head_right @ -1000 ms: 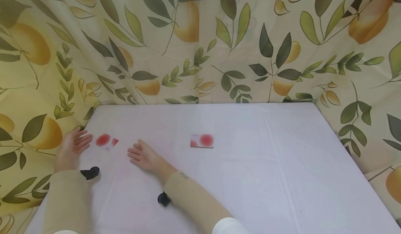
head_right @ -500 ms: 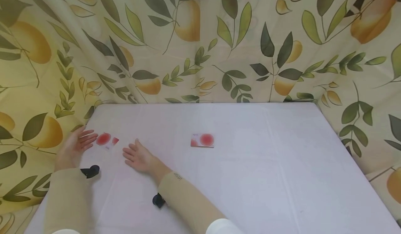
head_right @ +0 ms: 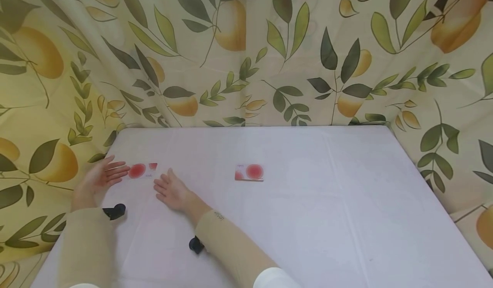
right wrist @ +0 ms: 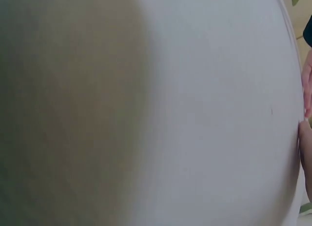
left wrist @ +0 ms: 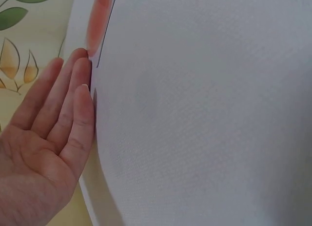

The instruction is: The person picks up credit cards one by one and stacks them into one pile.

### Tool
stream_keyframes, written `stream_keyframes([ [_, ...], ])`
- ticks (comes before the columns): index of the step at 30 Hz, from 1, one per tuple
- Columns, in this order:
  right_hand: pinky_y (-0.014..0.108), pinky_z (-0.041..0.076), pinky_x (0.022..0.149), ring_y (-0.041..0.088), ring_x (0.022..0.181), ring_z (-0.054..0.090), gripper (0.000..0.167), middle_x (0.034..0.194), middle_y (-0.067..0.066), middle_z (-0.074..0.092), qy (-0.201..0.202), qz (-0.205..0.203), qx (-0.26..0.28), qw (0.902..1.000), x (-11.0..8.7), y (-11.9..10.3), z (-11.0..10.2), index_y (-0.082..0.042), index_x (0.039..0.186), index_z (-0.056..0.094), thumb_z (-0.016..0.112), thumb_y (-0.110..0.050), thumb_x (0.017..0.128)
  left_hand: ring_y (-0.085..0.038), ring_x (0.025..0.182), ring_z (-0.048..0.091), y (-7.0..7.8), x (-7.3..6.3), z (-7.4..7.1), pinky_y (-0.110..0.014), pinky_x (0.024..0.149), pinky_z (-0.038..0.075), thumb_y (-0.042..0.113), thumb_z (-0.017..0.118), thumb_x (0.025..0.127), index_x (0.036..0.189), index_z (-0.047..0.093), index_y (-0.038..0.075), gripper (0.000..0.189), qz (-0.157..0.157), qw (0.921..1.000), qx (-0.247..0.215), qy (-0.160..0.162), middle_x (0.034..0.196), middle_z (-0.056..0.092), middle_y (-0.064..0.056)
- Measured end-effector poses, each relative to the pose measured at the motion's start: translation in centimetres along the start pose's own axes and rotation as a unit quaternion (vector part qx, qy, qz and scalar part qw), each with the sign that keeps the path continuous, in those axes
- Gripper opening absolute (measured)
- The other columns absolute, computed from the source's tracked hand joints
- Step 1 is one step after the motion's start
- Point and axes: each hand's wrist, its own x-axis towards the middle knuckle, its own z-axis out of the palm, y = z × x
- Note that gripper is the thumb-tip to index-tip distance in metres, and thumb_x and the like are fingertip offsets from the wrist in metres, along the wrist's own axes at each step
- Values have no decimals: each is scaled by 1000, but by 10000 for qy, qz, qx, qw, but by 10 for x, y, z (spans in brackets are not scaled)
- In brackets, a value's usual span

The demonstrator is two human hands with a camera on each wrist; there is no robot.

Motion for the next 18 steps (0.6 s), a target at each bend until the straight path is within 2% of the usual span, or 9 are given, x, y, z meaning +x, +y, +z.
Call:
stream_keyframes([
  [5,41,10,113,30,138,13,68,150,19,15,140,-221,53,9996,2,-7,-1,0,145,6,16,-48,98,-11,97,62,1,1,2,-23,86,48,44,40,95,141,15,-10,74,-10,9998,64,-175,100,66,3],
  [13,40,8,113,30,139,9,68,150,19,11,27,-299,8,9996,3,-11,-5,1,145,3,14,-48,98,-11,102,60,0,8,12,-24,89,47,45,38,96,142,11,-9,77,-2,9988,309,-383,108,63,2],
  [15,40,8,113,30,139,9,68,150,19,11,7,-305,8,9995,4,-11,-6,1,145,3,14,-48,98,-10,103,59,0,9,13,-25,93,45,46,38,95,142,9,-9,77,-38,9985,358,-405,110,62,3],
  [18,40,8,113,30,139,10,69,150,19,12,31,-302,38,9995,4,-11,-8,1,145,4,14,-48,98,-9,105,57,1,10,15,-31,103,36,47,35,96,143,7,-8,78,-160,9982,313,-479,112,60,3],
])
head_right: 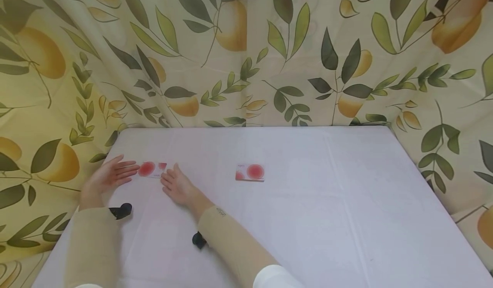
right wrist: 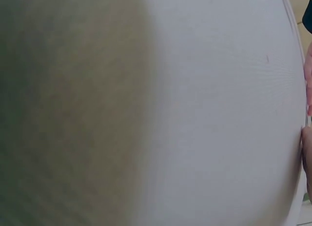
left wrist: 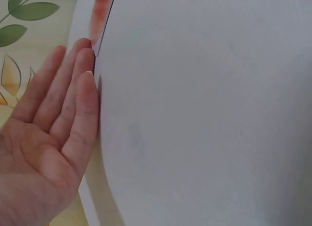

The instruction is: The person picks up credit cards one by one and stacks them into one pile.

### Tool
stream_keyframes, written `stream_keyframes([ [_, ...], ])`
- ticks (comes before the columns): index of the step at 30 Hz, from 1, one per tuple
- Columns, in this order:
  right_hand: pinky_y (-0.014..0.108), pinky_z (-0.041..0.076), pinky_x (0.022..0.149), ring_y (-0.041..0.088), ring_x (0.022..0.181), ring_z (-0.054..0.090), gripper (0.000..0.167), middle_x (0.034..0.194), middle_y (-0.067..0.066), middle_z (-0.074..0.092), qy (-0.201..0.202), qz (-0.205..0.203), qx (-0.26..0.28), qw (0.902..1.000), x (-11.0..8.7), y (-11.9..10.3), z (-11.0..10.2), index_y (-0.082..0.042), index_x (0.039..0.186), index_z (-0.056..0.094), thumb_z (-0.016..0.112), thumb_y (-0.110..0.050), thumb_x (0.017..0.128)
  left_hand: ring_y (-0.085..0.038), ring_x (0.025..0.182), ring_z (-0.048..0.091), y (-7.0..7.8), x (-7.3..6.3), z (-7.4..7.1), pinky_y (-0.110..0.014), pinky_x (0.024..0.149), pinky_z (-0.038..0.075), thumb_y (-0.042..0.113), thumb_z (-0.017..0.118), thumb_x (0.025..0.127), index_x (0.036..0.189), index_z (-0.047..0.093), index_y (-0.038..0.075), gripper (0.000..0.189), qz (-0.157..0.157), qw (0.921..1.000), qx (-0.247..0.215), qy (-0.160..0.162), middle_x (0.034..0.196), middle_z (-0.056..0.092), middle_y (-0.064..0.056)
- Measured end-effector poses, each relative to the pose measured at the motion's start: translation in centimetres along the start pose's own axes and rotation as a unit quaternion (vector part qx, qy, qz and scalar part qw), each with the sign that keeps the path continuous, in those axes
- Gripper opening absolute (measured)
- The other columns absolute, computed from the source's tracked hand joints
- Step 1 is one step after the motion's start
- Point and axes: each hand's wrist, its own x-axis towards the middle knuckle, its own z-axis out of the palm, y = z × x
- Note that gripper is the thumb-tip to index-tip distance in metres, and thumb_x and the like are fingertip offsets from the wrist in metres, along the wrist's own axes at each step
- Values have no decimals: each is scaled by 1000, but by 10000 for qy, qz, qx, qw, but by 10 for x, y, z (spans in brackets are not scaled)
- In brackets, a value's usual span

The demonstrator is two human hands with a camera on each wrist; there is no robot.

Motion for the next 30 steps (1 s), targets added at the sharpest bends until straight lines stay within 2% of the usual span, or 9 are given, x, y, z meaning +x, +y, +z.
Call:
stream_keyframes([
  [3,41,9,113,30,138,11,69,150,20,13,43,9,46,10000,0,-1,-1,2,145,5,15,-48,98,-10,106,56,2,-1,2,-36,109,23,49,36,95,143,5,-6,79,-190,9996,-224,-4,112,60,3],
  [6,41,9,113,31,138,12,69,149,21,14,65,2,94,9999,-2,-2,-1,3,145,6,15,-48,98,-11,107,54,4,-3,5,-37,110,18,51,38,94,144,6,-4,81,-369,9981,-500,-12,111,60,2],
  [10,41,10,113,34,137,15,70,148,23,17,174,-50,231,9996,-3,-3,-1,4,144,8,16,-48,98,-12,108,54,6,-4,3,-34,108,27,52,41,92,142,24,2,72,-575,9943,-891,-93,108,63,2],
  [15,41,13,113,36,135,20,70,145,27,22,360,-111,324,9988,-2,-6,-4,3,144,12,19,-49,98,-13,107,56,3,-2,0,-33,103,36,51,43,92,122,49,8,52,-650,9907,-1175,-233,108,64,-1],
  [21,43,16,112,39,133,23,71,145,28,22,494,-137,399,9979,-2,-10,-6,5,143,14,20,-49,98,-15,104,59,-4,4,-2,-34,100,40,49,49,89,112,56,9,47,-660,9873,-1434,-172,106,66,-3],
  [23,43,17,112,39,133,24,71,144,27,23,551,-141,388,9976,-2,-12,-6,6,142,15,20,-49,98,-16,104,59,-6,5,0,-35,100,40,49,50,89,118,51,8,50,-647,9863,-1516,-98,106,66,-4],
  [27,43,19,111,38,132,26,71,143,28,25,701,-165,349,9968,-2,-15,-7,9,141,18,23,-47,98,-17,106,57,-6,2,8,-38,104,34,48,47,91,142,24,6,70,-663,9843,-1634,36,106,65,-4],
  [30,43,20,110,39,131,28,70,142,29,27,809,-180,335,9960,-1,-17,-7,11,139,20,24,-45,99,-17,106,56,-6,0,13,-40,106,31,48,47,91,146,7,5,80,-674,9836,-1669,134,105,65,-4],
])
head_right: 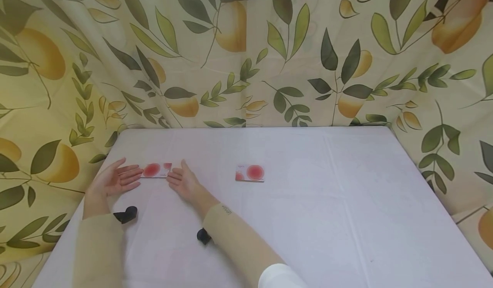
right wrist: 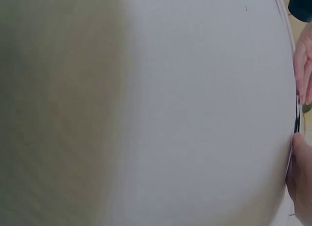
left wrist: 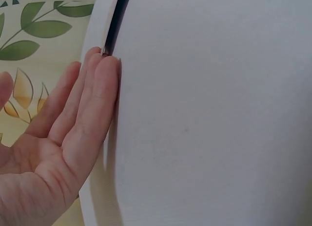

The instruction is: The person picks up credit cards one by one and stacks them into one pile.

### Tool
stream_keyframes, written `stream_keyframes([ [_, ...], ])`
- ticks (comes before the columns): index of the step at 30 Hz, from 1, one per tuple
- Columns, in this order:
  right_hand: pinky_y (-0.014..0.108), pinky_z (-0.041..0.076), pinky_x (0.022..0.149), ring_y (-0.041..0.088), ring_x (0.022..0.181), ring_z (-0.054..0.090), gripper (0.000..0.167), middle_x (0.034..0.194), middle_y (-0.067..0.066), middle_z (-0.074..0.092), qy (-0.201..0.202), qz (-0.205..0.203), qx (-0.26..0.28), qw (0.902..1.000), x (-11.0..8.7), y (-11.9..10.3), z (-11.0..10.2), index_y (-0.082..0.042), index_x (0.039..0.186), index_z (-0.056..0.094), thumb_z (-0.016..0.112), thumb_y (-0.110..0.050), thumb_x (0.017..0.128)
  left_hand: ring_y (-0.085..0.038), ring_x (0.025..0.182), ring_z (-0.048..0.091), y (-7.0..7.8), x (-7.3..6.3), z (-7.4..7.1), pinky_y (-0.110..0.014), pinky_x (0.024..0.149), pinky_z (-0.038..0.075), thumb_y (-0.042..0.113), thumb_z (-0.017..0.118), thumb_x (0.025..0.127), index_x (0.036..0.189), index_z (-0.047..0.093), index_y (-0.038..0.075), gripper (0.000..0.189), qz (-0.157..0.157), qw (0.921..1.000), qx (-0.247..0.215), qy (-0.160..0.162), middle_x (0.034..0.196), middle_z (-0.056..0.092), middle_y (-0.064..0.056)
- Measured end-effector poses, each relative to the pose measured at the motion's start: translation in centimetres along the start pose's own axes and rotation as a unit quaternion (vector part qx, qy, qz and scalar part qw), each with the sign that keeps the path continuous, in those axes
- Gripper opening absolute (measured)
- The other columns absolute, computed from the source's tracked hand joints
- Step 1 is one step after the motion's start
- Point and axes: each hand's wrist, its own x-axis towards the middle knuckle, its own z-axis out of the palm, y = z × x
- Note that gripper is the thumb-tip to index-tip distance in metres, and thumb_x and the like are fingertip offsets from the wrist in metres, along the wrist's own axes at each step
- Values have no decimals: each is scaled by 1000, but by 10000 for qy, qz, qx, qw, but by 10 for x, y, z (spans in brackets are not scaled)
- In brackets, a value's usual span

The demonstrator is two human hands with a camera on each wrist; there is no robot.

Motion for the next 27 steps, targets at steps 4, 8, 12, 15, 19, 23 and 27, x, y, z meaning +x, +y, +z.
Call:
stream_keyframes([
  [4,45,24,109,40,129,31,68,139,31,31,190,2,-43,9998,-1,-4,0,13,137,24,26,-43,99,-17,104,58,-4,-2,5,-41,105,32,46,46,92,147,6,5,79,61,9999,5,138,103,65,-4],
  [8,46,27,107,41,127,34,67,137,32,32,291,37,-166,9994,-1,-7,-1,13,137,25,27,-42,99,-17,104,59,-6,-3,8,-40,105,30,45,41,94,147,8,5,74,99,9998,65,185,102,66,-3],
  [12,46,28,107,40,127,35,65,138,31,32,309,133,-277,9990,-3,-12,-3,11,138,25,27,-42,99,-17,104,58,-8,-4,10,-40,105,31,47,41,94,146,8,5,75,88,9998,122,159,102,66,-3],
  [15,46,29,106,40,127,36,64,139,31,31,270,215,-291,9990,-5,-15,-5,10,139,24,27,-41,99,-17,103,58,-11,-4,11,-40,103,35,46,41,94,146,11,4,73,118,9997,144,133,101,66,-3],
  [19,45,30,106,40,126,37,63,139,31,31,230,271,-355,9987,-5,-19,-9,9,139,24,28,-39,100,-19,101,59,-16,-2,13,-40,99,40,42,38,97,145,13,1,68,181,9996,180,114,101,65,-4],
  [23,44,30,106,40,126,37,63,137,33,33,180,369,-538,9977,-5,-22,-14,11,138,24,27,-39,100,-20,99,60,-21,0,18,-40,99,40,40,38,97,145,12,-1,68,184,9993,241,237,103,63,-5],
  [27,43,32,105,41,125,37,63,135,33,35,125,521,-666,9963,-5,-24,-19,12,137,25,26,-38,100,-20,98,60,-25,2,24,-39,99,40,39,40,97,144,13,-3,69,147,9981,428,421,119,53,-11],
])
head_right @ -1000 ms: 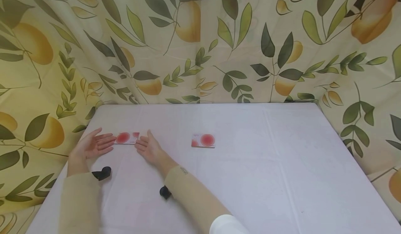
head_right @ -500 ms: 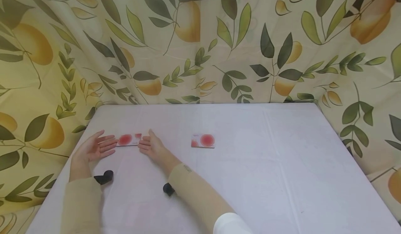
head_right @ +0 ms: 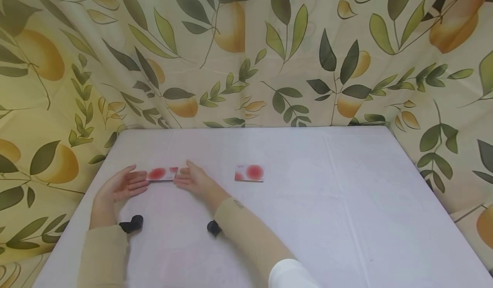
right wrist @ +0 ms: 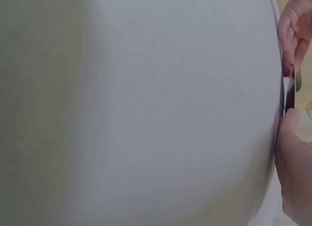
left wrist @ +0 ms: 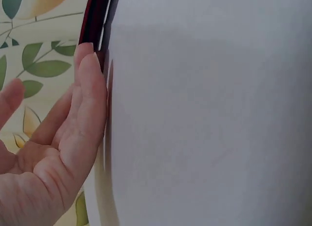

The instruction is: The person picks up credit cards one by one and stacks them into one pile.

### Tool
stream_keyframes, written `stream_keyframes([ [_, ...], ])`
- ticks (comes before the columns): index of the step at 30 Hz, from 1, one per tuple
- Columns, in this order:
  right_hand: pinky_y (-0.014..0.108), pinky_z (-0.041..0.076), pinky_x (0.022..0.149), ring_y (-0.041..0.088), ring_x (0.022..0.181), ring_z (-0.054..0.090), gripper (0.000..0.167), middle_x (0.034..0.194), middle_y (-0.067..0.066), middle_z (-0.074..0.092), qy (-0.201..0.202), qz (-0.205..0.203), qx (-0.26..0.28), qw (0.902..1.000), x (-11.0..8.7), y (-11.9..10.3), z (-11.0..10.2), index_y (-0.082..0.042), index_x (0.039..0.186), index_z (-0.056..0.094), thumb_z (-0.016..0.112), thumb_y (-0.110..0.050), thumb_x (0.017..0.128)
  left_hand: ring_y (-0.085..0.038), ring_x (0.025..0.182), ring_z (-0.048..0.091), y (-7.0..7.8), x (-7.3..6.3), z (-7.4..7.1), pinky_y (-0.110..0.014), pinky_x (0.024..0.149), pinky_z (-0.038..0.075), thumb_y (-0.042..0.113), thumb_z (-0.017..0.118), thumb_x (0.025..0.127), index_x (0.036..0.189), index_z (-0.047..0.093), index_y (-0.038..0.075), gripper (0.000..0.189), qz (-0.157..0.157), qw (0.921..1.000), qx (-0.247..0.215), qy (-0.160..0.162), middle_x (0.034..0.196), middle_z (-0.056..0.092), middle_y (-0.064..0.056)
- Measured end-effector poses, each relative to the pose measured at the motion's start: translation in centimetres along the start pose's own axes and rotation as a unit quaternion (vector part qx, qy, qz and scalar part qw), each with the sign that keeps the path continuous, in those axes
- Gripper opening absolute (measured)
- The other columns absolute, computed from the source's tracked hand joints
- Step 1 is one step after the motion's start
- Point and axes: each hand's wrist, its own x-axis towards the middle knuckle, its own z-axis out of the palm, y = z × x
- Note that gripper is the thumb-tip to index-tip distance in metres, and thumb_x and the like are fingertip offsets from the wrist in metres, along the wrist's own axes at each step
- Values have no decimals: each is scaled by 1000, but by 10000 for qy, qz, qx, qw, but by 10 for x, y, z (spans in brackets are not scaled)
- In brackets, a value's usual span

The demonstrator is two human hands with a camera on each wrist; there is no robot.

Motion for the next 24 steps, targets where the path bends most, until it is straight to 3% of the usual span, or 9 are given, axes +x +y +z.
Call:
stream_keyframes([
  [4,42,32,105,41,125,38,62,135,32,36,-3,97,-48,9999,1,-1,-3,12,137,27,28,-37,100,-20,97,61,-4,3,8,-37,97,42,39,40,97,143,17,-4,67,-2,9995,257,158,130,45,-14],
  [9,43,32,105,40,124,39,59,135,31,37,10,149,-236,9996,0,-3,-4,11,136,29,27,-36,101,-19,93,64,-8,6,16,-35,89,49,34,43,97,140,26,-3,60,91,9979,495,412,112,58,-9],
  [15,43,32,105,38,125,40,56,135,30,38,-15,114,-450,9989,-5,-6,-5,8,137,30,27,-34,101,-18,89,65,-12,10,25,-33,84,52,25,50,94,137,33,0,52,297,9960,602,593,95,64,-3],
  [22,46,38,100,37,121,45,45,134,27,41,251,-116,-357,9990,-10,-8,-8,3,135,39,38,-23,99,-19,84,67,-16,15,42,-33,78,54,20,65,86,132,45,4,53,469,9923,225,1128,84,70,-2],
  [24,46,41,97,36,117,48,41,131,25,46,441,-160,-297,9985,-13,-10,-8,1,133,44,42,-20,98,-18,80,68,-16,15,48,-32,75,55,17,65,86,133,44,4,53,587,9915,84,1154,82,70,-2],
])
